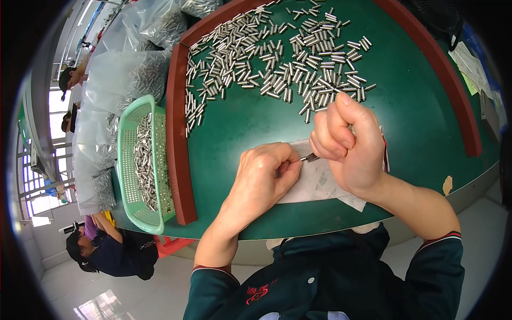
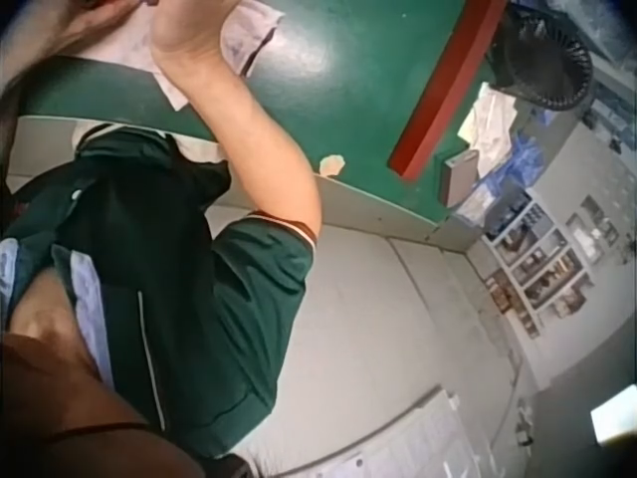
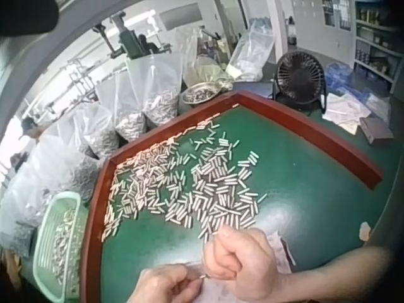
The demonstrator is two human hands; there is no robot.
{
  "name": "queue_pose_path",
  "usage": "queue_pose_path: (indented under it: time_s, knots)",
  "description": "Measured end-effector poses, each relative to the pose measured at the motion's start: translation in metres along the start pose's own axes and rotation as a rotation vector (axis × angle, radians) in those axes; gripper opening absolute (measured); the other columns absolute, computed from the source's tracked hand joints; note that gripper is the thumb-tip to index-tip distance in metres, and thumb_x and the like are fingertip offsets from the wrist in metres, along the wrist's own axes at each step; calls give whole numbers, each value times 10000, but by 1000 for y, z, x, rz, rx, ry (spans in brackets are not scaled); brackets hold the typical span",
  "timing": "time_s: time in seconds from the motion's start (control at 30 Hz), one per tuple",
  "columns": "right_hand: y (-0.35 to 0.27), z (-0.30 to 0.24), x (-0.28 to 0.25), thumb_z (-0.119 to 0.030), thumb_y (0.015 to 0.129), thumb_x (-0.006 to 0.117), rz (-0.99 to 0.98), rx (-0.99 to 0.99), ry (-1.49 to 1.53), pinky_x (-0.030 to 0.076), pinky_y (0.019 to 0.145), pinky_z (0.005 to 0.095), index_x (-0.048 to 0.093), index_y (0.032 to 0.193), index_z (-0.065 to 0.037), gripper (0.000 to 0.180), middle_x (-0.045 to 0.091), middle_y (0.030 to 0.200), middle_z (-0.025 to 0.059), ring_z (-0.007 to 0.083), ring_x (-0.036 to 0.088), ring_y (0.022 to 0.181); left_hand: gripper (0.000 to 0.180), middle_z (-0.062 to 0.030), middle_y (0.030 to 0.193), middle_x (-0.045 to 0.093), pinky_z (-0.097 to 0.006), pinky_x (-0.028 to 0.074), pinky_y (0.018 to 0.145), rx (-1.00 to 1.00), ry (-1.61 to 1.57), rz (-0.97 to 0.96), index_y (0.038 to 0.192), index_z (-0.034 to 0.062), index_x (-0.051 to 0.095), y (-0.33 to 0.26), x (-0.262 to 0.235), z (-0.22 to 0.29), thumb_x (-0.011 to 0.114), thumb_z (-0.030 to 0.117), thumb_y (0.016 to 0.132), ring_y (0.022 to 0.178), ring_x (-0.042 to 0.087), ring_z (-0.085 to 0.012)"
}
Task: Assembling small cylindrical metal components using a precision hand tool at a factory workbench.
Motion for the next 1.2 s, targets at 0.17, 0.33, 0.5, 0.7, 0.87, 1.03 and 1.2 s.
queue_pose_path:
  time_s: [0.17, 0.33, 0.5, 0.7, 0.87, 1.03, 1.2]
  knots:
    - [0, 0, -1, -244, 888, 275, -3, 2, 5, 187, 401, 236, 237, 487, -130, 418, 276, 424, -5, 80, 157, 388, 70, -70, 553, 520, -264, 364, 442, 59, 32, 23, 667, -15, 556, 0, 1, -2, 622, 9, 667, 459, 455, -146]
    - [-1, 2, -1, -249, 893, 276, 2, -9, 2, 184, 398, 238, 233, 483, -131, 429, 273, 422, -6, 79, 151, 388, 70, -81, 552, 515, -274, 362, 439, 71, 45, 35, 667, -16, 554, -2, 2, -2, 621, 6, 668, 457, 457, -163]
    - [-5, 5, 3, -231, 900, 275, -21, -70, -62, 189, 393, 240, 240, 477, -118, 440, 268, 420, -7, 80, 170, 391, 52, -91, 549, 510, -286, 361, 441, 84, 38, 46, 670, -14, 553, -3, 5, -2, 604, -4, 672, 454, 459, -179]
    - [-8, 8, 7, -196, 898, 298, -64, -168, -179, 196, 396, 239, 252, 476, -106, 433, 260, 425, -6, 80, 208, 404, 85, -152, 564, 487, -374, 383, 475, 128, 10, 73, 617, -21, 474, 0, 6, 0, 555, -44, 632, 522, 485, -330]
    - [-2, 7, 9, -211, 893, 316, -33, -114, -129, 186, 392, 231, 257, 486, -102, 425, 263, 427, -8, 76, 195, 404, 85, -126, 544, 483, -344, 371, 458, 69, 9, 50, 624, -15, 495, -2, 3, 1, 573, -18, 657, 476, 477, -273]
    - [2, 3, -1, -242, 890, 331, 16, -11, -20, 182, 379, 225, 246, 494, -112, 426, 281, 426, -3, 67, 185, 392, 40, -35, 651, 564, -230, 366, 469, -135, -369, 8, 758, 17, 567, 1, -14, -6, 589, 50, 756, 512, 454, -78]
    - [2, 5, 0, -227, 884, 352, 18, -4, 31, 168, 373, 221, 240, 489, -109, 426, 270, 422, -8, 64, 192, 391, 98, -68, 780, 590, -169, 294, 485, -240, -1243, -66, 917, 26, 538, 6, -24, -32, 538, 56, 824, 538, 375, -23]
Point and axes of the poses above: each hand's wrist, its own y-axis towards the middle knuckle, its own x-axis out of the palm, z = x × y, the point moved 1 cm from there along y, towards the middle knuckle
